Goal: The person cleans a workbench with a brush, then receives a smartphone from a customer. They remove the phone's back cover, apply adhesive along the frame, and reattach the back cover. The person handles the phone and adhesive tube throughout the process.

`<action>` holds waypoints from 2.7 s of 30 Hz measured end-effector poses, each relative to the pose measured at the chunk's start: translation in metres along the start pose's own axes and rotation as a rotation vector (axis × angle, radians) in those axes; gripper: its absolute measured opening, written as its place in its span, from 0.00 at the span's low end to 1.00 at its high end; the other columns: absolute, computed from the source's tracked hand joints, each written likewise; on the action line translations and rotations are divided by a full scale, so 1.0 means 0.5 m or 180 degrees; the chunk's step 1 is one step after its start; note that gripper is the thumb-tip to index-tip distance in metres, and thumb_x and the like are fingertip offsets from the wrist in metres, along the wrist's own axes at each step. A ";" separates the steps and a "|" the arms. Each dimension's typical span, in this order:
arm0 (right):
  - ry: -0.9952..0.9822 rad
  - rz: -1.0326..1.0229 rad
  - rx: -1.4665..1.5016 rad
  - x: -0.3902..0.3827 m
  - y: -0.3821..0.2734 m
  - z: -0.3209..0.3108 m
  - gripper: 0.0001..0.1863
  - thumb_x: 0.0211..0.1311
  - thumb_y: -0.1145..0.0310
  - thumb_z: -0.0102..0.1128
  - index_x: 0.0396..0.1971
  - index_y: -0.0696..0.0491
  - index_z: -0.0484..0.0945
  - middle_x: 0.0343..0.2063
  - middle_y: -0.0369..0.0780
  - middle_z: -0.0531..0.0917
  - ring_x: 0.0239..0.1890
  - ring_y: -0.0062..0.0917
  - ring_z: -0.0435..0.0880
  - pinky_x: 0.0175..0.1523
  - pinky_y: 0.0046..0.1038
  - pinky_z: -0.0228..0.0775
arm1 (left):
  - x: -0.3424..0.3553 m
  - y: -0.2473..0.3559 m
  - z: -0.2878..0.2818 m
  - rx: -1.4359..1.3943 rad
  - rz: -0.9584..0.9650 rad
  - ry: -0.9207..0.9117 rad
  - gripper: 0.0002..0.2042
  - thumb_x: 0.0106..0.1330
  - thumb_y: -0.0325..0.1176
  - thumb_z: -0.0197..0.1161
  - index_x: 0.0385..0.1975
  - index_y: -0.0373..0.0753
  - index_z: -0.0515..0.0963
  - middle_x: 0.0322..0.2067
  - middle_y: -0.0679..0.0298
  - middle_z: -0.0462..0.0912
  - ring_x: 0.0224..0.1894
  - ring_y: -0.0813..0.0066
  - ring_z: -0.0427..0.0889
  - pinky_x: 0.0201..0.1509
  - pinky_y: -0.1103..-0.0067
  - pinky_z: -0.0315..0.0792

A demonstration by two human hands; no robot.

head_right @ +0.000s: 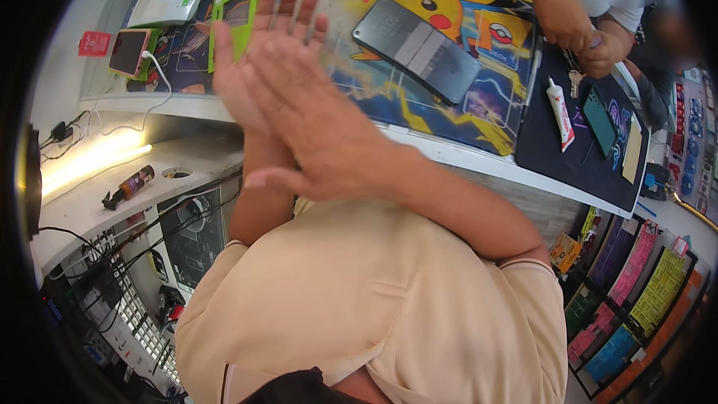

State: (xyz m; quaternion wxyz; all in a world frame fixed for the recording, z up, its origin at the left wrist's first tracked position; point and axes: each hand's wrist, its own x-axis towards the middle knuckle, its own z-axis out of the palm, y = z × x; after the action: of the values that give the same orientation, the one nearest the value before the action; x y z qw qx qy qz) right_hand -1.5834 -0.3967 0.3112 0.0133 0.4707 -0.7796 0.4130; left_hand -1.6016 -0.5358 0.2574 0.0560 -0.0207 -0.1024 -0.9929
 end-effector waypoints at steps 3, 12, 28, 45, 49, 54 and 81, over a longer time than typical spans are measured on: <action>-0.0473 -0.0406 0.1143 -0.040 0.026 -0.032 0.35 0.66 0.55 0.69 0.68 0.57 0.73 0.68 0.49 0.75 0.67 0.46 0.75 0.72 0.46 0.63 | 0.008 0.021 0.018 0.0701 0.0595 0.0526 0.32 0.79 0.59 0.46 0.65 0.35 0.72 0.57 0.58 0.78 0.62 0.60 0.75 0.67 0.66 0.66; -0.0086 0.1491 -0.1511 -0.150 0.143 -0.208 0.39 0.61 0.57 0.75 0.68 0.58 0.70 0.57 0.51 0.80 0.59 0.47 0.78 0.66 0.39 0.69 | -0.038 -0.018 0.021 0.2169 0.0408 0.0409 0.23 0.82 0.48 0.47 0.60 0.33 0.74 0.49 0.61 0.80 0.54 0.67 0.79 0.62 0.72 0.68; -0.0354 0.2583 0.0294 -0.103 0.193 -0.232 0.26 0.59 0.56 0.78 0.48 0.60 0.80 0.34 0.44 0.83 0.35 0.27 0.80 0.44 0.29 0.73 | -0.059 -0.111 0.042 0.2784 0.0515 0.0742 0.27 0.81 0.44 0.50 0.70 0.30 0.64 0.64 0.55 0.70 0.69 0.63 0.69 0.73 0.68 0.62; 0.0580 0.0885 -0.0883 -0.106 0.128 -0.187 0.29 0.55 0.68 0.72 0.60 0.51 0.79 0.50 0.47 0.80 0.53 0.39 0.81 0.56 0.35 0.75 | 0.044 -0.246 0.097 0.1291 -0.0194 0.0967 0.49 0.67 0.76 0.50 0.73 0.38 0.56 0.60 0.58 0.69 0.60 0.64 0.76 0.64 0.66 0.76; 0.0104 0.1592 -0.0066 -0.109 0.131 -0.212 0.40 0.57 0.60 0.75 0.68 0.55 0.70 0.59 0.48 0.78 0.60 0.40 0.79 0.64 0.36 0.73 | 0.039 -0.242 0.106 0.1254 -0.0332 0.0816 0.49 0.65 0.80 0.44 0.69 0.39 0.64 0.51 0.60 0.79 0.55 0.66 0.79 0.62 0.65 0.77; 0.0195 0.1776 0.0154 -0.100 0.135 -0.211 0.41 0.56 0.59 0.77 0.69 0.54 0.70 0.59 0.46 0.78 0.60 0.37 0.79 0.64 0.36 0.73 | 0.041 -0.239 0.112 0.1232 -0.0194 0.0697 0.50 0.64 0.81 0.44 0.69 0.39 0.64 0.55 0.59 0.78 0.58 0.65 0.78 0.64 0.64 0.75; 0.0501 0.1971 0.2053 -0.135 0.178 -0.197 0.50 0.53 0.71 0.80 0.75 0.54 0.61 0.67 0.45 0.71 0.67 0.34 0.72 0.74 0.36 0.62 | 0.037 -0.253 0.101 0.2223 -0.0023 0.0278 0.44 0.67 0.71 0.57 0.72 0.42 0.61 0.60 0.60 0.73 0.60 0.68 0.75 0.64 0.68 0.74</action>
State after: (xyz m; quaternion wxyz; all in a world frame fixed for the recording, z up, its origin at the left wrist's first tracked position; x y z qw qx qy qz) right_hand -1.6483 -0.2642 0.2922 -0.1990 0.1626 -0.7117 0.6538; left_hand -1.6332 -0.4045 0.2823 0.0605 0.0425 -0.4334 -0.8981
